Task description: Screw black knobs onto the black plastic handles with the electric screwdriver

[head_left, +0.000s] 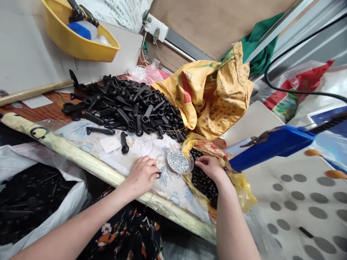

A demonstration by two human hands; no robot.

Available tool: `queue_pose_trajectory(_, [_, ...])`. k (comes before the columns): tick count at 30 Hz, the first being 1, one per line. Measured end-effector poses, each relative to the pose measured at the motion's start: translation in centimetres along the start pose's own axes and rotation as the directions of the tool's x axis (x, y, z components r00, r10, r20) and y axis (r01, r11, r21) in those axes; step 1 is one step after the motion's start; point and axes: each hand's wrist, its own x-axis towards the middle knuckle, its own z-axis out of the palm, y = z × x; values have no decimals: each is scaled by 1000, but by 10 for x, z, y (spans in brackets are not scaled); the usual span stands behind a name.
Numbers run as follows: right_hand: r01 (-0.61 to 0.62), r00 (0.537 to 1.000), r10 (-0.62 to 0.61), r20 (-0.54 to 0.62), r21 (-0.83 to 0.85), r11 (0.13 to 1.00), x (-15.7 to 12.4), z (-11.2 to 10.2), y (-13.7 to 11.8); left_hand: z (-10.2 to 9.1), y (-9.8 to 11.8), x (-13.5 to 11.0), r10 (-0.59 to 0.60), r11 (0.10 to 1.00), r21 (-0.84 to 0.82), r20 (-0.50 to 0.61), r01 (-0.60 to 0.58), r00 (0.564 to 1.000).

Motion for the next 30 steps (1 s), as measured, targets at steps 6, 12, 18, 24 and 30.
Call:
queue_pose_trajectory(6, [117,983,-109,-145,44,992,0,1,-9,-3,4,0,-25,1000,-14,5,25,1000])
queue_pose_trajectory(12, [300,951,-301,-75,-19,954,-14,7,-39,0,4,-1,-19,999,27,-16,19,1000])
queue_pose_trajectory(18, [356,933,-358,35,-237,904,-12,14,-67,4,3,-3,18,996,84,-38,-15,999])
queue_pose_trajectory(24, [371,926,-365,95,-409,834,-15,25,-79,2,4,-2,20,997,79,-40,-17,999])
queue_pose_trajectory(30, [366,927,-367,81,-423,829,-21,28,-79,-3,6,0,-18,999,46,15,17,1000])
